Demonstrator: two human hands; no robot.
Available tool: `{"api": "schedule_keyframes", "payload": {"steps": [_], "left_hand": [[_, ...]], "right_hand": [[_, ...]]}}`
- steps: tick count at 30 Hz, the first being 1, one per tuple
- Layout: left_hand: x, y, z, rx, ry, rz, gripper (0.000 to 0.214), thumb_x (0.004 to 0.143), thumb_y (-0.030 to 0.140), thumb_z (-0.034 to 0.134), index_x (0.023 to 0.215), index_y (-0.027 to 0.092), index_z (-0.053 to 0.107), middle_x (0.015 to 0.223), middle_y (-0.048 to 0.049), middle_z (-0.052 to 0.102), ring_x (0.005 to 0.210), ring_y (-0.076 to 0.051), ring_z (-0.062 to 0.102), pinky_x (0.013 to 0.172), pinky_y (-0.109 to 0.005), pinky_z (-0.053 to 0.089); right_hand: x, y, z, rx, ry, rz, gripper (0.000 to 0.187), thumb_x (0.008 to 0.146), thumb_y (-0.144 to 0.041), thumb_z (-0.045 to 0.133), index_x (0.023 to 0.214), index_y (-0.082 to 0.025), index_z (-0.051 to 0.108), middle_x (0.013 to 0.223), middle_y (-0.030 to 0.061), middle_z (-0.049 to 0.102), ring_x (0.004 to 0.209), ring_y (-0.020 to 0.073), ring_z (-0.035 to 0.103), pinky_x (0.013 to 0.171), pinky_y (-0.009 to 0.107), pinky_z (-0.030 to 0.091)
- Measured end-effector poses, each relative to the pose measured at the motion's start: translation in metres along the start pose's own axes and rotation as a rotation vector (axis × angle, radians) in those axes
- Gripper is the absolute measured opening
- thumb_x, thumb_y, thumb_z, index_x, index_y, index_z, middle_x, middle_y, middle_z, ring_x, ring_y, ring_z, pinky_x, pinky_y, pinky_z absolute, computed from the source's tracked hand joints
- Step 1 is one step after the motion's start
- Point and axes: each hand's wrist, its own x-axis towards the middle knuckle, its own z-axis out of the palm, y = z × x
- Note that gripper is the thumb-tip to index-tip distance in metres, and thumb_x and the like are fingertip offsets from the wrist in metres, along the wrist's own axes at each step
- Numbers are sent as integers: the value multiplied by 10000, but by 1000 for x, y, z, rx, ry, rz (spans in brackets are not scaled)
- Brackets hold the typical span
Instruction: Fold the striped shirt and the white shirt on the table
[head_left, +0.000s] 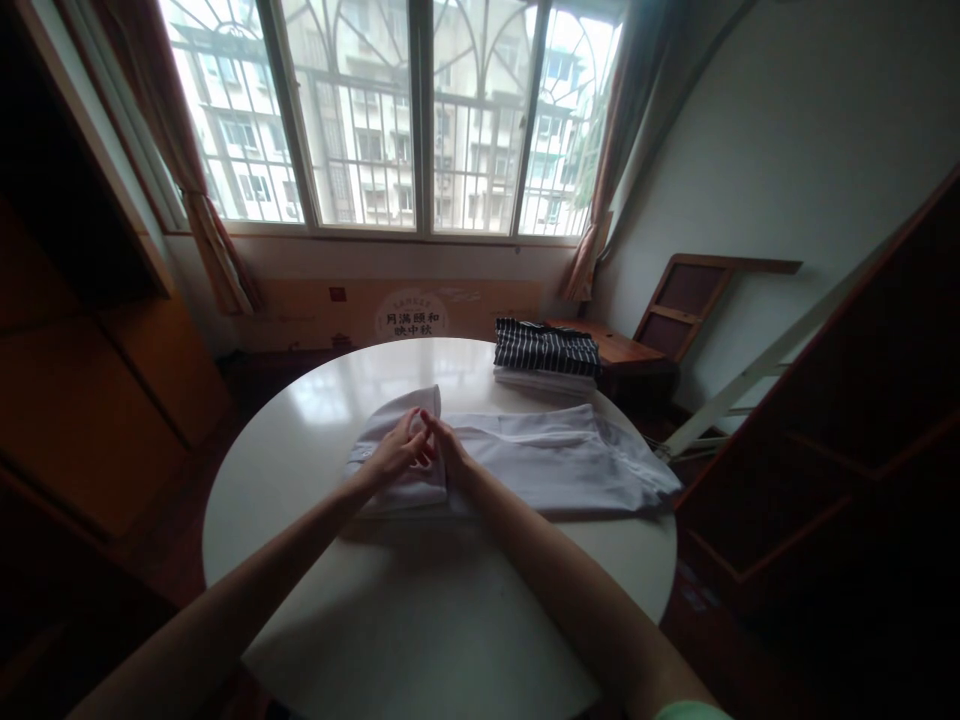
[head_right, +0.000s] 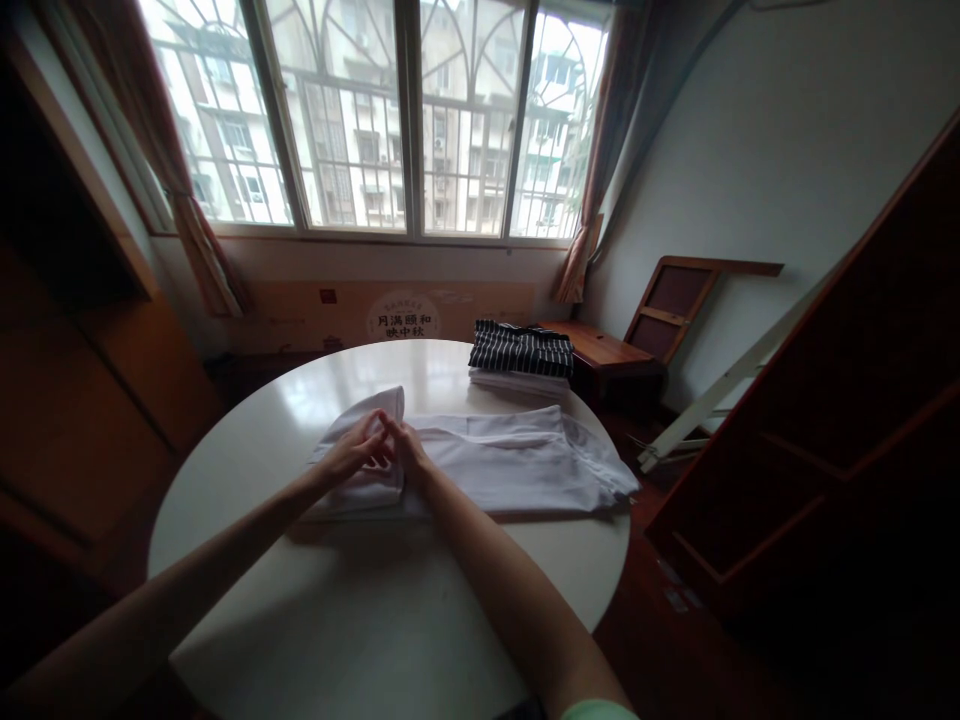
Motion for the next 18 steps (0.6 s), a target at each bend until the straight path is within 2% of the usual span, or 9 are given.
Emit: {"api": "schedule_keyframes", "payload": {"steps": [3,5,7,9,11,14,18], "left_hand": [[-25,-4,4,138,89,142,570,782,417,501,1279,178,357,844,-83,658,783,-220,628,716,-332,475],[-39,-5,2,261,136,255,538,775,403,519,1262,210,396,986,-96,638,940,-239,588,846,-363,429],[-43,-5,-5,380,154,346,490,782,389,511,1237,224,432,1073,-94,608,1030,-242,541,917,-372,382],[-33,-6,-17,477,206,381,447,804,376,472,1220,214,449,1131,-92,580,1087,-236,502,955,-372,351],[-14,-9,-32,534,293,330,432,820,359,429,1212,179,453,1170,-106,556,1119,-234,478,975,-375,334],[21,-21,-51,511,378,155,446,818,342,400,1194,112,471,1227,-143,516,1149,-248,460,982,-374,331],[45,-48,-67,366,363,-1,451,797,349,416,1164,103,509,1235,-136,521,1158,-241,459,992,-352,326]], "right_hand": [[2,2,-1,22,123,-16,301,588,-389,685,729,-167,538,469,-65,495,406,91,453,431,223,380],[4,3,-1,22,204,-56,313,538,-279,714,775,-161,548,586,-36,581,506,106,525,482,220,409],[4,4,0,12,227,-87,298,543,-248,702,791,-153,568,686,-6,626,597,120,558,536,225,427],[3,2,0,16,212,-91,274,559,-251,690,791,-146,588,710,1,635,611,118,552,555,226,426],[1,-1,0,60,186,-63,275,567,-258,687,799,-140,597,697,-1,634,593,114,543,557,229,421],[-2,-6,-1,168,163,30,268,577,-256,682,797,-134,591,650,-7,628,564,119,542,549,238,419],[-4,-10,-3,258,182,120,185,593,-197,659,743,-143,564,564,-25,597,501,116,525,518,241,414]]}}
